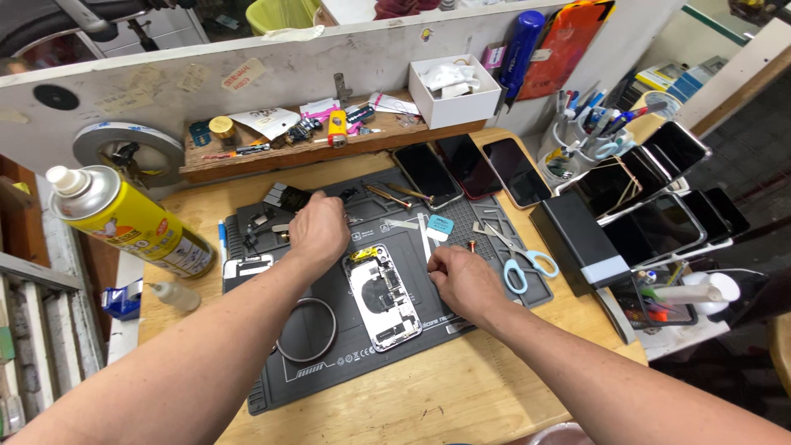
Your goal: The person applies adhesive tape to the internal frame of a disassembled smartphone, then uses a plastic spudger to pry and remove the battery. The person then uses tweezers to adjust small internal components.
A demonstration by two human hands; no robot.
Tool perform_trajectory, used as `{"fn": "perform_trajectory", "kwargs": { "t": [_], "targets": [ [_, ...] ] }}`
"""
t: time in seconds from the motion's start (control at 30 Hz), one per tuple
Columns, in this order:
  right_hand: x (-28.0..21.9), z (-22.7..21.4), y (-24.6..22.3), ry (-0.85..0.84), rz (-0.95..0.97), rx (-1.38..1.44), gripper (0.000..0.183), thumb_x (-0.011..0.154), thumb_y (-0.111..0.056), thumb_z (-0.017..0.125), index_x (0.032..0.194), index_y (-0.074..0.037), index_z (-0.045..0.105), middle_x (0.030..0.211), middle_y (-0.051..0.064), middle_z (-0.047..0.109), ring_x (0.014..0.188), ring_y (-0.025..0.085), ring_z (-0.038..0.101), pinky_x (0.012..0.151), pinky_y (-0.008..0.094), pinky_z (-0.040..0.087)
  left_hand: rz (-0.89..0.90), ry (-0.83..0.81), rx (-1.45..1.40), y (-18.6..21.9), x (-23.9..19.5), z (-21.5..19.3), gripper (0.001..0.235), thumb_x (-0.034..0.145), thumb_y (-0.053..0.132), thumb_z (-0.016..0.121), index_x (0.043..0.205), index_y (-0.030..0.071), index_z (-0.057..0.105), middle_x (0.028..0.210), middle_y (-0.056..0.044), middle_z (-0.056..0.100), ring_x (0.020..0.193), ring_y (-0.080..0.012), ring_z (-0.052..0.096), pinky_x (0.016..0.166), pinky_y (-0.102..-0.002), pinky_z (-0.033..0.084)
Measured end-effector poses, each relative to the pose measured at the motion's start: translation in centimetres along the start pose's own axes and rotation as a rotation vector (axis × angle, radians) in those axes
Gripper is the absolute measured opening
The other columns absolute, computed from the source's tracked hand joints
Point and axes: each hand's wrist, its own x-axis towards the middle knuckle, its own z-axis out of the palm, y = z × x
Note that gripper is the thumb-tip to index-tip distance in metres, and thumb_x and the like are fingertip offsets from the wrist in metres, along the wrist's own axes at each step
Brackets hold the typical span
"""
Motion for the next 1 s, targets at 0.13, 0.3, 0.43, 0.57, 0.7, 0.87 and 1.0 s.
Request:
{"fn": "perform_trajectory", "kwargs": {
  "t": [0.13, 0.3, 0.43, 0.57, 0.7, 0.87, 1.0],
  "targets": [
    [0.1, 0.0, -0.3, -0.045, 0.032, -0.022, 0.011, 0.092, -0.018, 0.067, 0.099, -0.010, 0.071, 0.104, 0.006, 0.070, 0.093, 0.025, 0.070, 0.086, 0.041, 0.055, 0.099, -0.049, 0.077, -0.3, -0.3, -0.6, 0.026, 0.078, -0.006, 0.062, 0.103, 0.000, 0.066, 0.112, -0.021, 0.065, 0.103, -0.0423, 0.067, 0.088, -0.053, 0.054],
    [0.2, 0.0, -0.3, -0.051, 0.027, -0.048, 0.012, 0.092, -0.018, 0.067, 0.100, -0.010, 0.071, 0.104, 0.007, 0.070, 0.094, 0.026, 0.070, 0.087, 0.041, 0.054, 0.198, -0.002, 0.082, -0.2, -1.3, -1.7, 0.025, 0.078, -0.008, 0.060, 0.101, 0.001, 0.061, 0.107, -0.020, 0.063, 0.099, -0.0435, 0.065, 0.083, -0.055, 0.053],
    [0.2, 0.3, 0.1, -0.023, -0.006, -0.029, 0.013, 0.090, -0.018, 0.068, 0.100, -0.009, 0.071, 0.105, 0.007, 0.070, 0.094, 0.027, 0.069, 0.086, 0.042, 0.054, 0.229, 0.021, 0.045, -0.1, -2.2, -3.0, 0.021, 0.079, -0.006, 0.059, 0.099, 0.002, 0.059, 0.105, -0.020, 0.062, 0.094, -0.0430, 0.066, 0.081, -0.054, 0.052],
    [0.3, 0.1, 0.0, -0.029, -0.002, -0.053, 0.015, 0.091, -0.019, 0.068, 0.101, -0.010, 0.073, 0.104, 0.008, 0.072, 0.094, 0.027, 0.070, 0.086, 0.041, 0.055, 0.237, 0.144, -0.088, -0.1, -4.0, -5.5, 0.006, 0.091, 0.002, 0.062, 0.097, 0.003, 0.061, 0.100, -0.018, 0.064, 0.087, -0.0423, 0.065, 0.075, -0.053, 0.051],
    [0.5, -0.7, -1.5, 0.115, -0.120, 0.003, 0.018, 0.091, -0.020, 0.070, 0.104, -0.009, 0.075, 0.105, 0.011, 0.074, 0.093, 0.029, 0.071, 0.085, 0.041, 0.056, 0.187, 0.443, -0.456, 0.3, -5.9, -7.4, 0.007, 0.097, 0.010, 0.068, 0.099, 0.005, 0.065, 0.094, -0.014, 0.069, 0.080, -0.0290, 0.069, 0.073, -0.040, 0.056],
    [0.4, -1.0, -5.4, 0.226, -0.418, 0.337, 0.027, 0.091, -0.023, 0.070, 0.111, -0.006, 0.072, 0.102, 0.010, 0.073, 0.086, 0.022, 0.072, 0.074, 0.034, 0.056, -0.426, 0.049, -1.421, 0.8, -8.0, -6.5, 0.009, 0.096, 0.012, 0.065, 0.102, 0.005, 0.065, 0.095, -0.007, 0.069, 0.082, -0.0169, 0.064, 0.066, -0.035, 0.052],
    [0.0, 0.2, -7.1, -0.006, -0.378, 0.477, 0.028, 0.092, -0.022, 0.070, 0.114, -0.006, 0.073, 0.096, 0.008, 0.077, 0.083, 0.018, 0.071, 0.073, 0.031, 0.057, -0.695, -0.123, -1.812, 1.0, -9.5, -3.5, 0.015, 0.097, 0.013, 0.064, 0.107, 0.003, 0.065, 0.095, -0.009, 0.069, 0.089, -0.0191, 0.064, 0.077, -0.034, 0.056]
  ]
}}
